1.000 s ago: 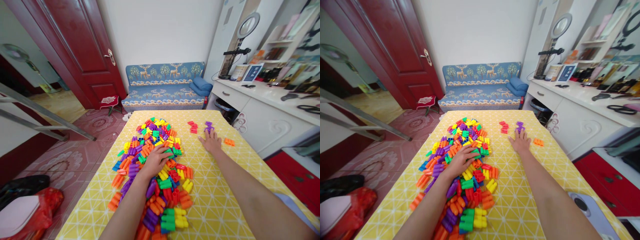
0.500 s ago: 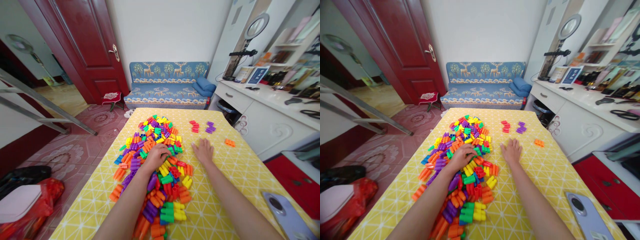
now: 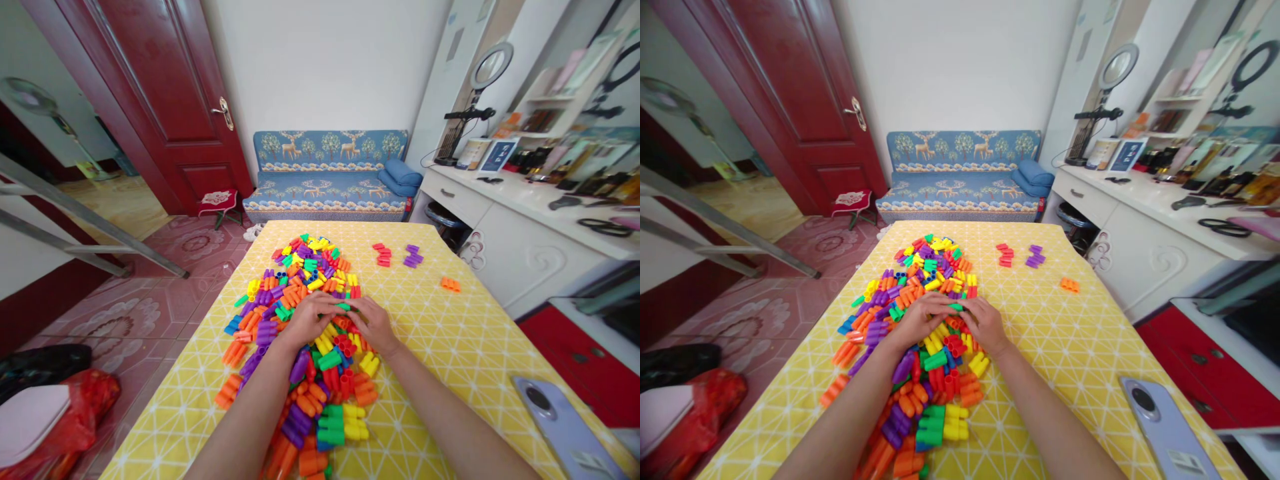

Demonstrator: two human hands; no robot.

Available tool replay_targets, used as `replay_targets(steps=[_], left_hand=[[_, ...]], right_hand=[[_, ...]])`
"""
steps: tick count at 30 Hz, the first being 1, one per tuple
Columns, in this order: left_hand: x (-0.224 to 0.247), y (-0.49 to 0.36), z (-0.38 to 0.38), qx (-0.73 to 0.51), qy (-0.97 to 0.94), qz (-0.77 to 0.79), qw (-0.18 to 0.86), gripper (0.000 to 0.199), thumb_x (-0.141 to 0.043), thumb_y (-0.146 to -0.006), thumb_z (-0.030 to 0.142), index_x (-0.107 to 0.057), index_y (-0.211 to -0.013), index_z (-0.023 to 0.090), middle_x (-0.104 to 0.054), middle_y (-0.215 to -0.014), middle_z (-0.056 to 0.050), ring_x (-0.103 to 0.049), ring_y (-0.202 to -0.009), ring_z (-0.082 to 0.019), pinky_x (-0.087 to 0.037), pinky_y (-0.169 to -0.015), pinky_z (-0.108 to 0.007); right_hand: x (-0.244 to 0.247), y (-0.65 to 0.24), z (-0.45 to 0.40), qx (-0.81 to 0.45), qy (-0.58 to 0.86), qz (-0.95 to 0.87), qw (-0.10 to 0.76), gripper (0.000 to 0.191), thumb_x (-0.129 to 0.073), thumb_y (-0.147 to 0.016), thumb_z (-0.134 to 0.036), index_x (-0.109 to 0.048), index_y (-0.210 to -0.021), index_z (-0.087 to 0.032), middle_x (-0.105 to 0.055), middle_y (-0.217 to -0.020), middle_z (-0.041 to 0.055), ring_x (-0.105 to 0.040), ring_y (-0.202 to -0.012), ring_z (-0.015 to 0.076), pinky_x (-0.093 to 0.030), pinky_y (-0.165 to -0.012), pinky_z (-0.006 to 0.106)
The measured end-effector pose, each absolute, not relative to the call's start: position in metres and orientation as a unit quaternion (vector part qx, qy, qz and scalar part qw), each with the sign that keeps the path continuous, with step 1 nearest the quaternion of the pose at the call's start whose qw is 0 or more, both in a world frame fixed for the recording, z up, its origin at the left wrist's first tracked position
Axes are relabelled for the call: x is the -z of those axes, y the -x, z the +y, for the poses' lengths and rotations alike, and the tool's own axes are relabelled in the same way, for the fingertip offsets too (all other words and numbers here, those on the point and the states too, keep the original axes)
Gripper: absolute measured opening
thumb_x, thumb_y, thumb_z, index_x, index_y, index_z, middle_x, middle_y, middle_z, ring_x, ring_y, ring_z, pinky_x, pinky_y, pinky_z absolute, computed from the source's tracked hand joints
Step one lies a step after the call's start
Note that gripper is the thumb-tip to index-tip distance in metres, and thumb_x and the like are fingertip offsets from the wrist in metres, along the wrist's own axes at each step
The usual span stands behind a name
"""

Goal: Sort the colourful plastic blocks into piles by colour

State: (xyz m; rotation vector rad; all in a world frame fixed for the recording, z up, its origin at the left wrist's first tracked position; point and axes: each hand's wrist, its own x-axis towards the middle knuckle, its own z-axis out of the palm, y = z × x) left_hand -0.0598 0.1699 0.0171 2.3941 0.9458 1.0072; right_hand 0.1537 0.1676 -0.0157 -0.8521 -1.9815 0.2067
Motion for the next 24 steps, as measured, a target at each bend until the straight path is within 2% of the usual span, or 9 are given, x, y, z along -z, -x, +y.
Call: replay_targets(steps=[5, 8, 9, 13, 16, 18, 21, 24], left_hand=[[-0.020, 0.060, 0.168, -0.337, -0.854, 0.348, 0.191, 0.023, -0.060, -0.086, 0.020, -0.075, -0.101, 0.030, -0.074, -0.105, -0.004, -0.061, -0.108, -0.021, -0.048, -0.097, -0.040], [-0.019, 0.061, 0.169, -0.326, -0.855, 0.355, 0.193, 0.023, -0.059, -0.086, 0.021, -0.075, -0.100, 0.030, -0.075, -0.102, -0.004, -0.060, -0.109, -0.022, -0.049, -0.096, -0.041], [-0.019, 0.062, 0.169, -0.324, -0.854, 0.359, 0.192, 0.023, -0.059, -0.086, 0.021, -0.075, -0.100, 0.029, -0.075, -0.101, -0.004, -0.061, -0.108, -0.022, -0.049, -0.096, -0.041], [-0.016, 0.062, 0.172, -0.323, -0.849, 0.376, 0.181, 0.022, -0.061, -0.083, 0.019, -0.075, -0.098, 0.027, -0.075, -0.098, -0.004, -0.062, -0.105, -0.022, -0.049, -0.095, -0.041], [-0.018, 0.062, 0.171, -0.341, -0.842, 0.377, 0.181, 0.019, -0.060, -0.085, 0.021, -0.075, -0.096, 0.024, -0.074, -0.096, -0.006, -0.064, -0.099, -0.021, -0.051, -0.092, -0.038], [-0.023, 0.062, 0.169, -0.355, -0.834, 0.381, 0.182, 0.019, -0.058, -0.088, 0.027, -0.075, -0.095, 0.022, -0.074, -0.093, -0.007, -0.065, -0.094, -0.020, -0.051, -0.088, -0.037], [-0.029, 0.062, 0.164, -0.359, -0.828, 0.393, 0.177, 0.024, -0.054, -0.091, 0.035, -0.074, -0.091, 0.021, -0.073, -0.086, -0.007, -0.066, -0.086, -0.020, -0.051, -0.085, -0.036], [-0.032, 0.061, 0.161, -0.351, -0.837, 0.382, 0.174, 0.026, -0.053, -0.092, 0.035, -0.074, -0.093, 0.021, -0.074, -0.094, -0.008, -0.066, -0.091, -0.020, -0.050, -0.089, -0.036]], right_hand=[[0.015, -0.155, 0.165, -0.094, 0.403, -0.756, 0.507, 0.024, -0.051, -0.090, -0.029, -0.063, -0.111, -0.025, -0.069, -0.097, 0.0066, -0.064, -0.088, 0.0193, -0.054, -0.080, 0.037], [0.017, -0.176, 0.171, -0.086, 0.519, -0.633, 0.568, 0.028, -0.046, -0.091, -0.035, -0.062, -0.108, -0.020, -0.068, -0.092, 0.0066, -0.063, -0.080, 0.0186, -0.053, -0.074, 0.034], [0.018, -0.186, 0.174, -0.078, 0.569, -0.592, 0.566, 0.031, -0.044, -0.090, -0.036, -0.062, -0.109, -0.019, -0.068, -0.089, 0.0062, -0.063, -0.078, 0.0188, -0.052, -0.073, 0.034], [0.024, -0.227, 0.189, -0.001, 0.707, -0.562, 0.429, 0.035, -0.046, -0.086, -0.039, -0.065, -0.106, -0.017, -0.065, -0.086, 0.0082, -0.060, -0.083, 0.0237, -0.048, -0.078, 0.040], [0.024, -0.236, 0.191, 0.088, 0.695, -0.582, 0.412, 0.037, -0.047, -0.086, -0.039, -0.066, -0.107, -0.015, -0.063, -0.098, 0.0128, -0.057, -0.095, 0.0265, -0.044, -0.086, 0.043], [0.023, -0.232, 0.188, 0.099, 0.667, -0.605, 0.423, 0.033, -0.047, -0.088, -0.039, -0.068, -0.097, -0.016, -0.064, -0.097, 0.0118, -0.056, -0.094, 0.0243, -0.043, -0.085, 0.039], [0.022, -0.225, 0.183, 0.083, 0.646, -0.656, 0.381, 0.034, -0.047, -0.089, -0.040, -0.067, -0.072, -0.019, -0.064, -0.082, 0.0071, -0.056, -0.083, 0.0207, -0.042, -0.078, 0.034], [0.024, -0.223, 0.184, 0.084, 0.656, -0.671, 0.335, 0.033, -0.049, -0.087, -0.039, -0.067, -0.067, -0.020, -0.063, -0.078, 0.0055, -0.056, -0.080, 0.0203, -0.041, -0.075, 0.032]])
